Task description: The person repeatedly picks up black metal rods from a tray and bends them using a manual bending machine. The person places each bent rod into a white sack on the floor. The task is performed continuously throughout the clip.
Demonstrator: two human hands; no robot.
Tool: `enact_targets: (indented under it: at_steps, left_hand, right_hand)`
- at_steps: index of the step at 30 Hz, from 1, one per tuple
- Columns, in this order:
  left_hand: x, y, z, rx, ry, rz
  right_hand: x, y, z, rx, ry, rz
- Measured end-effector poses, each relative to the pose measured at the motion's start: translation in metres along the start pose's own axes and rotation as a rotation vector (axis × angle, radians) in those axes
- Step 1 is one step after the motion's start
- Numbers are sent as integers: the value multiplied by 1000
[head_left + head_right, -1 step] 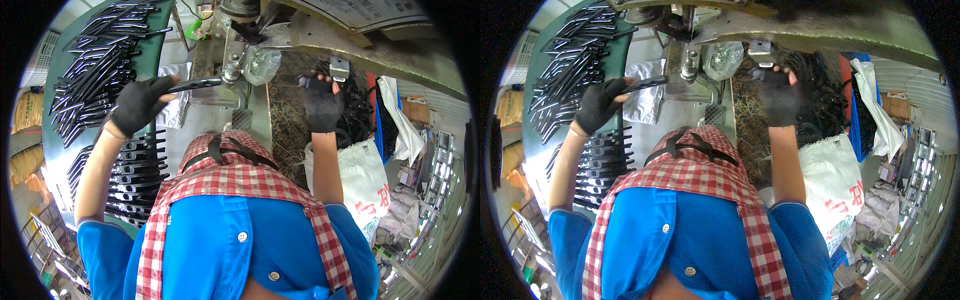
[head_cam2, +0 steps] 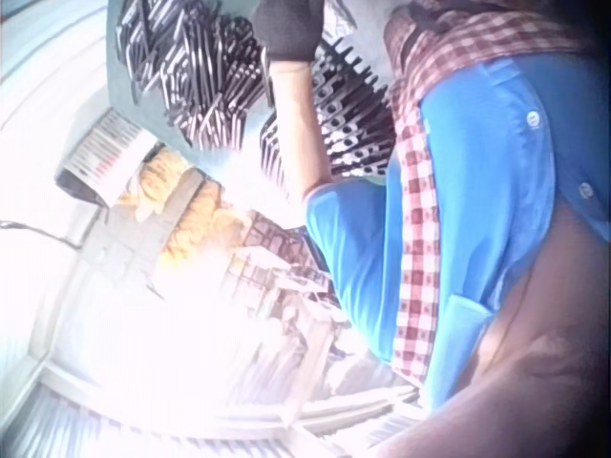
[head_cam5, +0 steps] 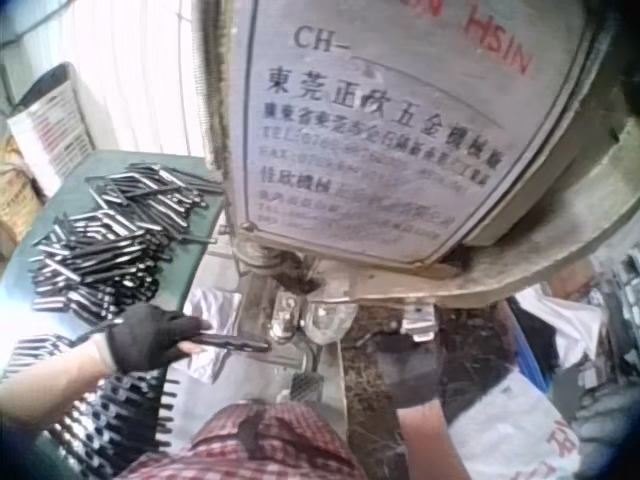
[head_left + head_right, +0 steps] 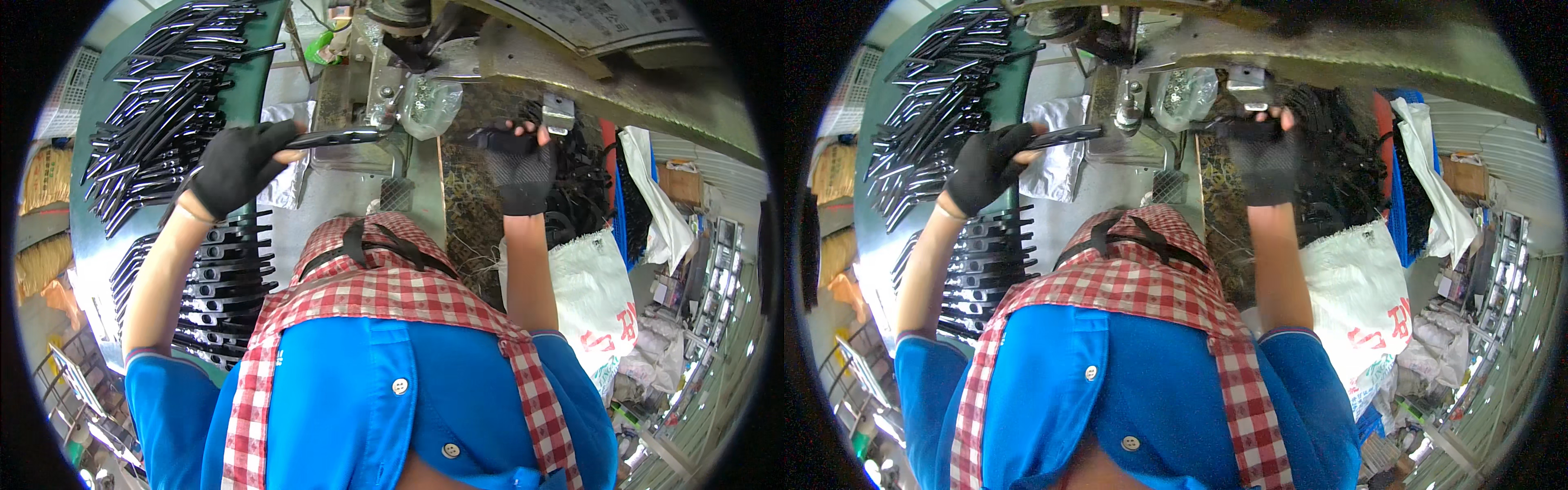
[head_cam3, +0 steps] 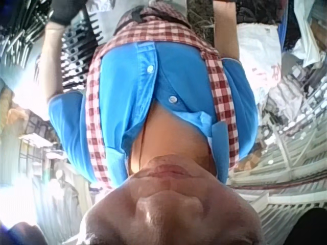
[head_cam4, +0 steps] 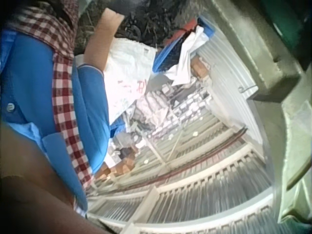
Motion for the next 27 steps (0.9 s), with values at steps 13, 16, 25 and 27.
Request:
enact_targets:
  at_steps: [13, 16, 25, 27]
  left_hand:
    - [9, -24, 14, -58, 99, -97]
    - [18, -26, 16, -63, 114, -59]
    - [4, -21, 22, -94, 138, 97]
    - [2, -20, 24, -62, 162, 20]
  right_hand:
    - [103, -51, -4, 127, 407, 131]
    - [98, -60, 0, 158, 352, 244]
    - [55, -71, -13, 407, 63, -408]
    - [62, -72, -17, 386, 129, -385]
Point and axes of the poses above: each hand's wrist, its own z-axis towards the middle knuckle, its own x-axis out of the palm, y = z × x, the point moved 5 cm from there along z, towards the middle knuckle, and after that the axes turned 6 degrees about y, right-handed, at the moved point
